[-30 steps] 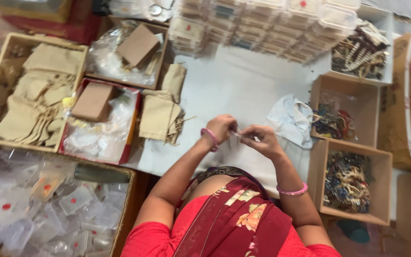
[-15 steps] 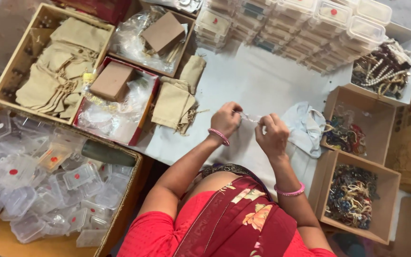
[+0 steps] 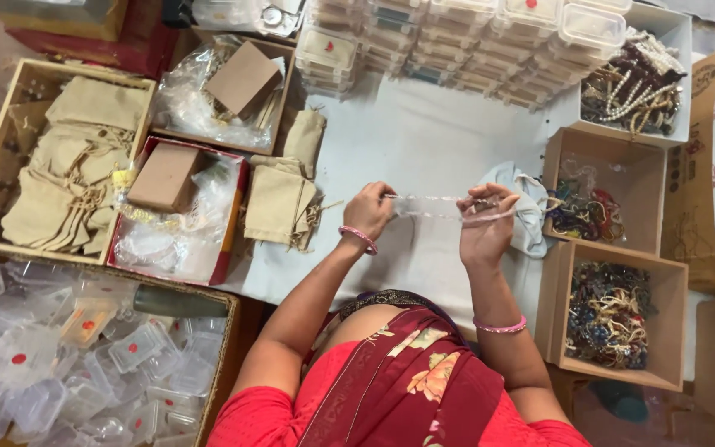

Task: The person cleans a small plastic container with a white cloth, then picks up a beaded necklace from a box. They wipe the necklace with the cloth and place it into a small beige pouch. The person then picks up another plastic container and wipes it with the cloth.

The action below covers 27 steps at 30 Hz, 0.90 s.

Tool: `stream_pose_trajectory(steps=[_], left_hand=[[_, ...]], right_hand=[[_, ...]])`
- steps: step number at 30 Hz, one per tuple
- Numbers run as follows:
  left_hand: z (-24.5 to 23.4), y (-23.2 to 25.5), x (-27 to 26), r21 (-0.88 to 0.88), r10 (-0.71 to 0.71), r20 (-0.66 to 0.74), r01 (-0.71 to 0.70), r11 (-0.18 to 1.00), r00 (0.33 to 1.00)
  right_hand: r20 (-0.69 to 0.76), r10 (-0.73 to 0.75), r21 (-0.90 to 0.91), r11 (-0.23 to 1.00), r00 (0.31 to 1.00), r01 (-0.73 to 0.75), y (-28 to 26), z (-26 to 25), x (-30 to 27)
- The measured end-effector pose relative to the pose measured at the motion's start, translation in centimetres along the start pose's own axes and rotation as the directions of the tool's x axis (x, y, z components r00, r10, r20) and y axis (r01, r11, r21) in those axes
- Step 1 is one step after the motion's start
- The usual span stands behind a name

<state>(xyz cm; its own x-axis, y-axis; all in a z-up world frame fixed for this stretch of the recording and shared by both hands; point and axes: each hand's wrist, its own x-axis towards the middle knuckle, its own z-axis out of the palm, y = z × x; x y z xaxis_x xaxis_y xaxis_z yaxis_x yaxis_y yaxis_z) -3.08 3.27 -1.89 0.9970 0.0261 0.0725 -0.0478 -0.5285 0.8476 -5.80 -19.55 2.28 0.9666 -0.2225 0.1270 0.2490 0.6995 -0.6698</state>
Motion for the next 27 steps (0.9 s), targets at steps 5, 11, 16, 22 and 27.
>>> stream_pose_trajectory(steps=[5, 11, 16, 22, 27], left_hand=[[3.4, -6.0, 2.1, -0.507, -0.269, 0.201, 0.336, 0.794, 0.942], [-0.4, -3.3, 2.9, -0.544, -0.352, 0.434, 0.552, 0.631, 0.829], [-1.5, -6.8, 2.9, -0.12, -0.239, 0.325, 0.29, 0.95, 0.915], [3.0, -5.0, 2.6, -0.562, -0.064, 0.511, 0.39, 0.73, 0.857], [3.7, 2.9, 1.5, -0.508, 0.094, 0.51, 0.211, 0.835, 0.855]], right_hand=[[-0.108, 0.341, 0.308, 0.905, 0.934, -0.295, -1.5, -0.1, -0.4], [-0.077, 0.457, 0.329, 0.851, 0.886, -0.41, -1.7, -6.1, 1.3], [-0.273, 0.285, -0.291, 0.886, 0.919, -0.361, -2.4, -11.4, 2.8], [-0.005, 0.28, -0.988, 0.148, 0.96, -0.048, -1.5, -4.3, 2.3], [0.157, 0.437, -0.986, 0.112, 0.886, 0.12, -2.2, 4.7, 1.4]])
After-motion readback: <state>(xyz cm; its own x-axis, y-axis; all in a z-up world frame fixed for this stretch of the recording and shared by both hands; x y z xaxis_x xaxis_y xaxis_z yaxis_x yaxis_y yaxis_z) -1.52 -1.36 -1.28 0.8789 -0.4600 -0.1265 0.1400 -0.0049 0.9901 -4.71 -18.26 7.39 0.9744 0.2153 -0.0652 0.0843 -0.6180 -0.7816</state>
